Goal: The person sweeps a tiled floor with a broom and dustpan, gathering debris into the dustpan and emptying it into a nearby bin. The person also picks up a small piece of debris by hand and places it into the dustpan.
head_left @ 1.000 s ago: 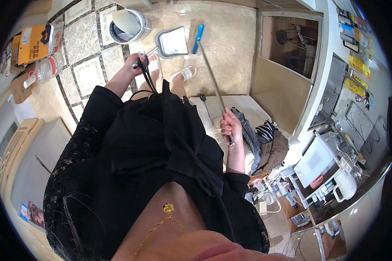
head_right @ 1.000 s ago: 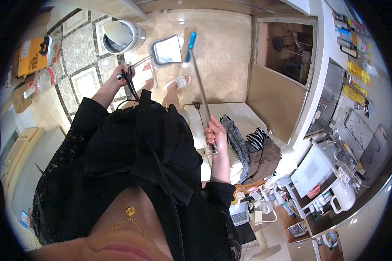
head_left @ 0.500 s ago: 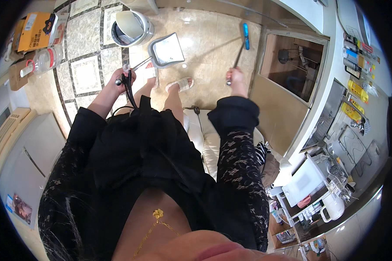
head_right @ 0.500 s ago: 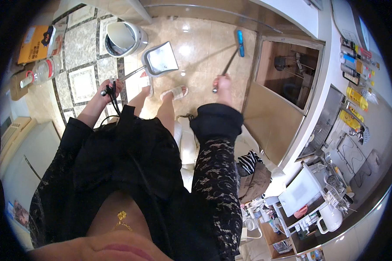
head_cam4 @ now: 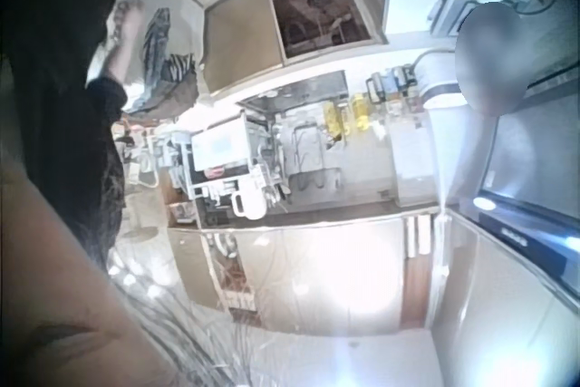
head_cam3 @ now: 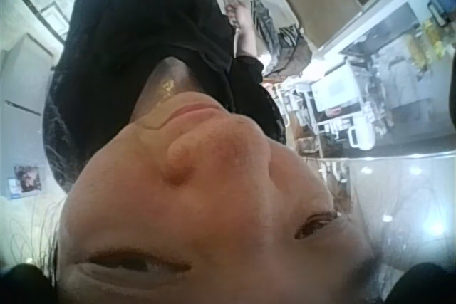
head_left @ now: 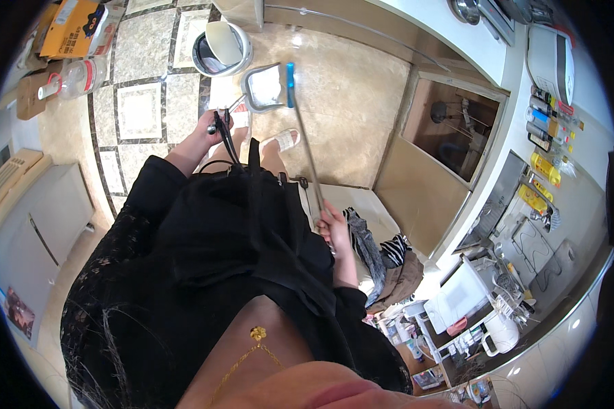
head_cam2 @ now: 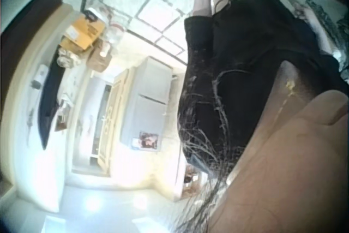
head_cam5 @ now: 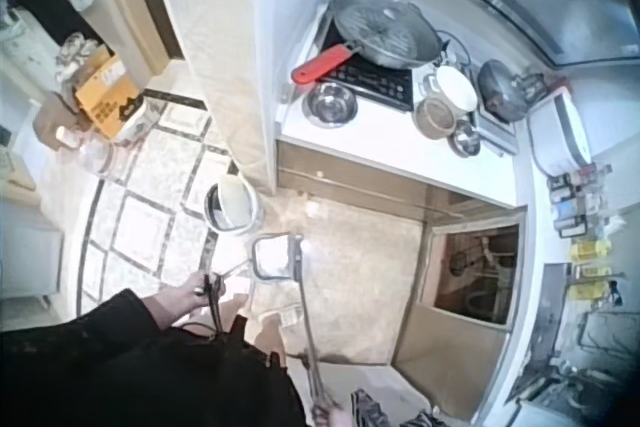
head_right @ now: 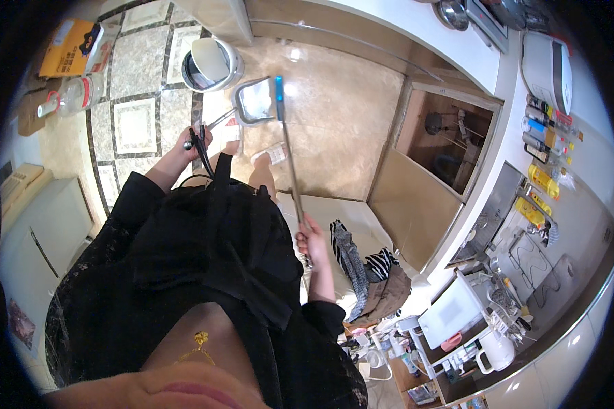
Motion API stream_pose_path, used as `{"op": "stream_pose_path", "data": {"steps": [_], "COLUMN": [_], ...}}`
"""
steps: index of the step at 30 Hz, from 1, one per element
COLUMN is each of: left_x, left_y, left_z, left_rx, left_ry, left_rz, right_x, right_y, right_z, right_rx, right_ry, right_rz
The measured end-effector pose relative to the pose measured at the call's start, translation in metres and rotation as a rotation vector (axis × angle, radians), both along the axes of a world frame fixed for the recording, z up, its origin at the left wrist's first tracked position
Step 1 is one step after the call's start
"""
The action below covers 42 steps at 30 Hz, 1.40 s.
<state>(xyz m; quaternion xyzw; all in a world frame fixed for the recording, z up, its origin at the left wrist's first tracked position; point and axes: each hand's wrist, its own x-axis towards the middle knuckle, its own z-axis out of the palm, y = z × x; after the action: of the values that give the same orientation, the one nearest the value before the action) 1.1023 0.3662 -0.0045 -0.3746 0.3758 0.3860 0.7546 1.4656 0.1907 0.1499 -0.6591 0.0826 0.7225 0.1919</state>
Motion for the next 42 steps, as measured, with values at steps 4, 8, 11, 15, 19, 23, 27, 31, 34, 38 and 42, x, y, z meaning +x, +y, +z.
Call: {"op": "stream_pose_path", "data": {"steps": [4,8,11,15,19,23,27,31,34,38,42], "left_x": [-0.002,-0.002,-0.003,-0.006,-0.010,-0.013,-0.023,-0.038,-0.047,-0.056,-0.058], "left_y": [-0.002,-0.018,-0.041,-0.075,-0.104,-0.124,-0.140,-0.155,-0.159,-0.158,-0.157], "left_z": [0.003,0.006,0.010,0.016,0.024,0.025,0.020,0.011,0.006,0.007,0.011], "left_rx": [0.010,-0.014,0.006,0.053,0.074,0.043,-0.014,0.073,0.047,-0.081,-0.039], "left_ry": [-0.010,-0.108,-0.189,-0.241,-0.356,-0.279,-0.209,-0.195,-0.250,-0.282,-0.354], "left_rz": [0.002,0.037,0.079,0.225,0.373,0.411,0.443,0.412,0.487,0.515,0.478], "right_x": [0.034,0.073,0.106,0.103,0.045,0.008,0.022,0.057,0.062,0.086,0.121], "right_y": [0.032,0.101,0.161,0.202,0.164,0.101,0.062,0.047,0.055,0.113,0.188], "right_z": [0.007,-0.058,-0.112,-0.164,-0.187,-0.167,-0.118,-0.067,-0.075,-0.145,-0.213], "right_rx": [0.125,0.356,0.361,0.289,0.413,0.403,0.202,0.235,0.283,0.351,0.297], "right_ry": [-0.284,-0.467,-0.554,-0.563,-0.638,-0.537,-0.307,-0.244,-0.414,-0.676,-0.770], "right_rz": [0.251,0.367,0.456,0.248,0.339,0.580,0.445,0.365,0.403,0.411,0.311]}}
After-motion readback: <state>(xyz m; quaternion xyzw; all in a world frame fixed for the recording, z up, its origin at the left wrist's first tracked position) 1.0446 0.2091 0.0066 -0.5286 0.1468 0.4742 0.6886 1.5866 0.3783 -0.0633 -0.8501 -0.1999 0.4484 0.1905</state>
